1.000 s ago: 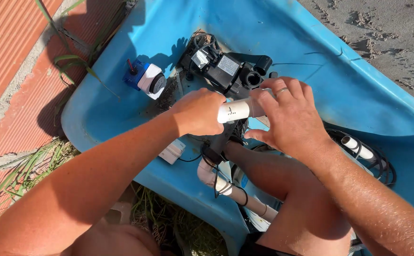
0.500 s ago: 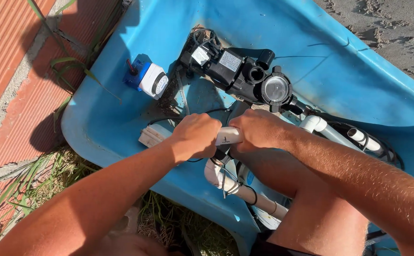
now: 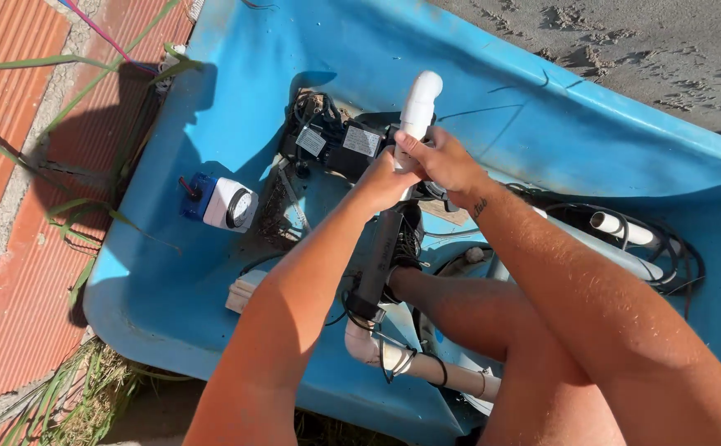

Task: Assembling and connecting PVC pipes to a pool pump and filter system

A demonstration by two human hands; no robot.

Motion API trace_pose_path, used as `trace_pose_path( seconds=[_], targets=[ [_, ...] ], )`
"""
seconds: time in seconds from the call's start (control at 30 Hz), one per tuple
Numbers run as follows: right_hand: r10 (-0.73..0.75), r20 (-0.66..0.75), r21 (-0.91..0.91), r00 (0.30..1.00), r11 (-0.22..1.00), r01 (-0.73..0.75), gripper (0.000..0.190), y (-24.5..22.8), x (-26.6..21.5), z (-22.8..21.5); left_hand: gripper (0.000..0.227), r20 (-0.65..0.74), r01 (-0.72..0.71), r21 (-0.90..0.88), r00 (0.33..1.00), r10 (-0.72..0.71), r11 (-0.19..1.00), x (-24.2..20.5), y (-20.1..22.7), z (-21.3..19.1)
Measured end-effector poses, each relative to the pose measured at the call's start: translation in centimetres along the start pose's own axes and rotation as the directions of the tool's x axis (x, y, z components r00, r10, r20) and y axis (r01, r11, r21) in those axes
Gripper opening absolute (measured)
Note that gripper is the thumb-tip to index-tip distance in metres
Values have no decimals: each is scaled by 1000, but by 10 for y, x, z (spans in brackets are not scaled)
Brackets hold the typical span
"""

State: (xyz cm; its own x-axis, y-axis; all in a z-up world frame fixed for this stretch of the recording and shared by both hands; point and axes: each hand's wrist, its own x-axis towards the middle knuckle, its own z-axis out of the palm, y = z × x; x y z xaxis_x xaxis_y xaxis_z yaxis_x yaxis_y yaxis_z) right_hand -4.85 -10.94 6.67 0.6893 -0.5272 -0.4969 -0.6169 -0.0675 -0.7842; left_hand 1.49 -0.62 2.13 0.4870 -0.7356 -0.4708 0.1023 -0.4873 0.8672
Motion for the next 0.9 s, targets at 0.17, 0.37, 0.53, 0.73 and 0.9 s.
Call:
trace_pose_path(
  seconds=[0.17, 0.37, 0.53, 0.73, 0.9],
  targets=[
    [119, 44, 204, 992, 971, -125, 63, 59, 37, 19, 43, -73, 109, 29, 992, -107, 994, 8, -33, 20],
    [223, 26, 91, 974, 970, -224, 59, 70, 40, 37, 47, 19, 149, -123, 989, -148, 981, 12, -71, 30],
    [197, 36, -579, 980, 803, -141, 77, 2, 15, -13, 42, 172, 241, -368, 967, -189, 898, 12, -75, 20],
    [-204, 432, -792, 879, 380, 478, 46, -13, 20, -35, 36, 170, 270, -259, 958, -231, 927, -4, -50, 14],
    [-225, 668, -743, 709, -243, 623, 37, 17, 22, 2, 55, 115, 169, -376, 984, -135, 911, -19, -71, 20]
  ],
)
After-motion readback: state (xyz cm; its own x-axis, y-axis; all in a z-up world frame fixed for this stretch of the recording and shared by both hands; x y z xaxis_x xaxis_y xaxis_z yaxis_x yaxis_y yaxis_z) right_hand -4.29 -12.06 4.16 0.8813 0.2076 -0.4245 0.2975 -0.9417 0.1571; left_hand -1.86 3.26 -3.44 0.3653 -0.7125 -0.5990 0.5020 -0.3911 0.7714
